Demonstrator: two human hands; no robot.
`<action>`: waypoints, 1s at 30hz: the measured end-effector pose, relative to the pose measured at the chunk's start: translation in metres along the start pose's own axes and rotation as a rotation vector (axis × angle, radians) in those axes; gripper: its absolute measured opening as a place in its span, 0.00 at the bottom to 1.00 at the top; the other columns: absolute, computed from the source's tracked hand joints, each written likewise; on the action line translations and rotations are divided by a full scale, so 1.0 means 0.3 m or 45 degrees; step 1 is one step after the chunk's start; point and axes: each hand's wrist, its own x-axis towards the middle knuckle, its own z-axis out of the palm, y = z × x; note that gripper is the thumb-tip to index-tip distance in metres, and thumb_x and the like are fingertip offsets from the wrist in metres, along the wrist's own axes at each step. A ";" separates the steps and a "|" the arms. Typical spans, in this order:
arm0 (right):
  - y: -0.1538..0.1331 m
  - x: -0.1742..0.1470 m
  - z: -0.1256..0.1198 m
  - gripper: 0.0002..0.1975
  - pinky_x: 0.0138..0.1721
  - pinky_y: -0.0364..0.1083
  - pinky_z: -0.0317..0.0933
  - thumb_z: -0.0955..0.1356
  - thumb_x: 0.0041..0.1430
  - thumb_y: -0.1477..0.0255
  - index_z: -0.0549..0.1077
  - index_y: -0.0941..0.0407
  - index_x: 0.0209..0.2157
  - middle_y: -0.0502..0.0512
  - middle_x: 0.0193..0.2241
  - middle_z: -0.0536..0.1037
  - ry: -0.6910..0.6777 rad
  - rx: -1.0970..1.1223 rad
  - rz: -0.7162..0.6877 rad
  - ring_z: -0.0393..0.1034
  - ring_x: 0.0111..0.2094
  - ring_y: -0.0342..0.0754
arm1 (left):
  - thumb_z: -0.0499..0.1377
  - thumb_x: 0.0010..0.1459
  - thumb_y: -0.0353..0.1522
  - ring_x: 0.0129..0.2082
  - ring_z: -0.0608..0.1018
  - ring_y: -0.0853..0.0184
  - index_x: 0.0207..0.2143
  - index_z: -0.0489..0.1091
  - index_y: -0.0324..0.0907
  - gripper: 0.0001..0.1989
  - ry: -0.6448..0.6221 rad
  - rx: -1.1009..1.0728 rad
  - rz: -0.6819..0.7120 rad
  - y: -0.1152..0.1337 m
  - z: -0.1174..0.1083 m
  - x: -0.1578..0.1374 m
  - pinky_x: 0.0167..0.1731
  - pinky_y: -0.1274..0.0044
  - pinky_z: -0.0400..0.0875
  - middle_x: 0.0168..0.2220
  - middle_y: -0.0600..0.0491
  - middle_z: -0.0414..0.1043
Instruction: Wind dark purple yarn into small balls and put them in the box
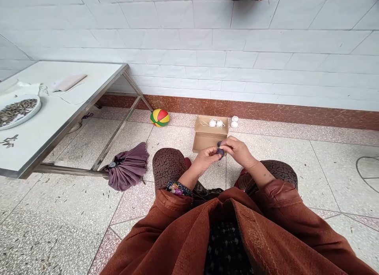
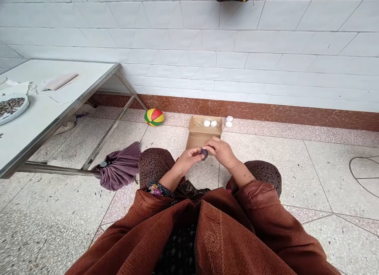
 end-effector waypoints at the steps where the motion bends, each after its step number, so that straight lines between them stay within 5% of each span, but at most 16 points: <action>1: 0.003 -0.004 0.009 0.13 0.39 0.48 0.63 0.65 0.67 0.61 0.74 0.53 0.32 0.54 0.31 0.74 0.033 0.072 0.054 0.69 0.35 0.50 | 0.69 0.48 0.36 0.31 0.71 0.71 0.37 0.76 0.39 0.15 0.000 -0.024 -0.001 0.006 0.005 -0.010 0.35 0.77 0.63 0.33 0.54 0.75; 8: 0.005 -0.088 0.120 0.15 0.25 0.43 0.55 0.64 0.63 0.54 0.64 0.52 0.35 0.44 0.22 0.62 0.073 0.563 0.433 0.56 0.22 0.43 | 0.72 0.44 0.33 0.31 0.73 0.72 0.50 0.68 0.43 0.30 0.026 -0.227 -0.046 0.016 0.023 -0.040 0.33 0.78 0.64 0.31 0.58 0.71; 11: -0.007 -0.131 0.136 0.16 0.25 0.43 0.55 0.62 0.65 0.53 0.62 0.51 0.34 0.44 0.21 0.62 0.105 0.544 0.454 0.57 0.21 0.44 | 0.72 0.44 0.33 0.34 0.74 0.71 0.48 0.72 0.41 0.27 0.004 -0.342 -0.090 0.028 0.029 -0.051 0.35 0.77 0.66 0.35 0.55 0.73; 15: -0.027 -0.186 0.133 0.14 0.29 0.45 0.61 0.60 0.69 0.57 0.64 0.51 0.34 0.47 0.24 0.68 0.035 0.324 0.385 0.63 0.24 0.46 | 0.73 0.43 0.33 0.35 0.74 0.72 0.37 0.74 0.39 0.18 0.111 -0.512 -0.077 0.044 0.023 -0.055 0.39 0.76 0.68 0.37 0.53 0.75; 21: -0.083 -0.226 0.102 0.13 0.41 0.50 0.68 0.61 0.71 0.62 0.73 0.52 0.38 0.56 0.34 0.77 -0.206 0.034 0.010 0.73 0.37 0.52 | 0.73 0.41 0.33 0.31 0.72 0.74 0.34 0.72 0.39 0.18 0.304 -0.441 -0.070 0.021 -0.003 -0.040 0.37 0.78 0.66 0.32 0.56 0.73; 30: -0.118 -0.068 -0.031 0.13 0.41 0.48 0.67 0.64 0.71 0.62 0.79 0.51 0.39 0.57 0.35 0.77 -0.028 -0.105 -0.107 0.73 0.38 0.51 | 0.71 0.44 0.32 0.30 0.72 0.73 0.37 0.70 0.40 0.18 -0.076 -0.069 0.000 0.043 0.000 -0.102 0.37 0.77 0.65 0.31 0.56 0.73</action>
